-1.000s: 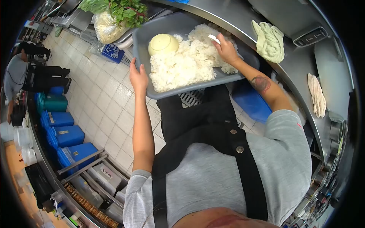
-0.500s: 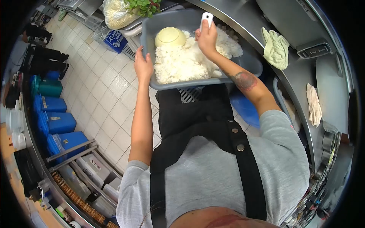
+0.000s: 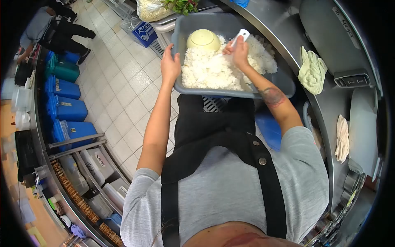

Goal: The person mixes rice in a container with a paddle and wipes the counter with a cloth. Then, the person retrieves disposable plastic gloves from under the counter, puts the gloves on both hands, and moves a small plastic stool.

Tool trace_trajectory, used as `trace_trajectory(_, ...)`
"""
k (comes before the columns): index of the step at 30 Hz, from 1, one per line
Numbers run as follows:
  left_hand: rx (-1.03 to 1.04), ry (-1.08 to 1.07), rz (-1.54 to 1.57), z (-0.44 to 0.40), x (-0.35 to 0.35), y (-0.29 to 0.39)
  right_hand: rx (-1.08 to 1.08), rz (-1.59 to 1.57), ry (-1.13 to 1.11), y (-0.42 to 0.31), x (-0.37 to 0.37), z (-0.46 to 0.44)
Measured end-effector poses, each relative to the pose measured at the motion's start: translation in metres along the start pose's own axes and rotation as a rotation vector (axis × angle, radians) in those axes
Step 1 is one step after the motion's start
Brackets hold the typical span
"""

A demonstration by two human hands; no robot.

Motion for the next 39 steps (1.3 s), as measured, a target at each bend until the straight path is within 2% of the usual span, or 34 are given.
trace_trajectory(2,-0.038,-0.023,0.001,0.002,-0.002,0.003,0.023,0.039,0.007,-0.016,-0.003,0.001)
trace_trajectory(5,-0.033,-0.027,-0.007,0.004,0.0,0.006,0.055,0.241,-0.176,-0.035,0.025,-0.006)
trace_trajectory(6,-0.023,-0.019,-0.012,0.002,0.0,0.006,-0.01,0.379,-0.218,-0.051,0.035,-0.008)
trace_trajectory(9,-0.042,-0.023,-0.06,0.0,0.002,0.0,-0.275,0.433,-0.207,-0.104,0.053,-0.019)
trace_trajectory(12,-0.046,-0.051,-0.041,-0.002,0.003,0.0,-0.302,0.039,-0.276,-0.14,0.062,-0.01)
trace_trajectory(15,-0.014,-0.035,-0.05,-0.002,0.003,-0.001,0.009,0.272,-0.251,-0.062,0.03,0.044)
trace_trajectory(18,0.007,-0.017,-0.023,0.0,0.002,0.001,0.147,0.075,-0.121,-0.049,-0.032,0.052)
trace_trajectory(21,-0.049,-0.033,-0.019,0.002,0.001,0.003,0.272,0.527,-0.267,-0.084,-0.036,0.033)
trace_trajectory(22,-0.041,-0.035,-0.039,0.001,0.003,0.004,0.241,0.718,-0.373,-0.096,-0.028,0.033)
trace_trajectory(26,-0.034,-0.045,-0.063,-0.004,0.004,0.005,-0.021,0.311,-0.284,-0.107,-0.008,0.014)
trace_trajectory(29,-0.024,-0.036,-0.058,-0.002,0.002,0.001,-0.179,-0.007,-0.26,-0.107,0.044,0.007)
trace_trajectory(31,-0.033,-0.035,-0.043,-0.001,0.003,0.002,-0.283,0.152,-0.294,-0.084,0.054,0.016)
trace_trajectory(34,-0.041,-0.043,-0.011,0.001,0.0,0.006,0.269,0.081,-0.078,-0.03,0.004,0.042)
trace_trajectory(36,-0.034,-0.021,-0.039,-0.002,0.004,-0.004,0.293,0.092,0.05,-0.046,-0.036,0.04)
trace_trajectory(39,-0.003,0.013,-0.104,-0.001,0.004,-0.003,0.332,0.432,-0.227,-0.064,-0.049,0.039)
Point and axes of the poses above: each hand's wrist, its own z-axis away from the middle knuckle, its own x-axis out of the palm, y = z × x, the point moved 3 cm from there along -z, towards the middle knuckle, and after that the axes turned 4 degrees about -x, right-handed, at the moved point
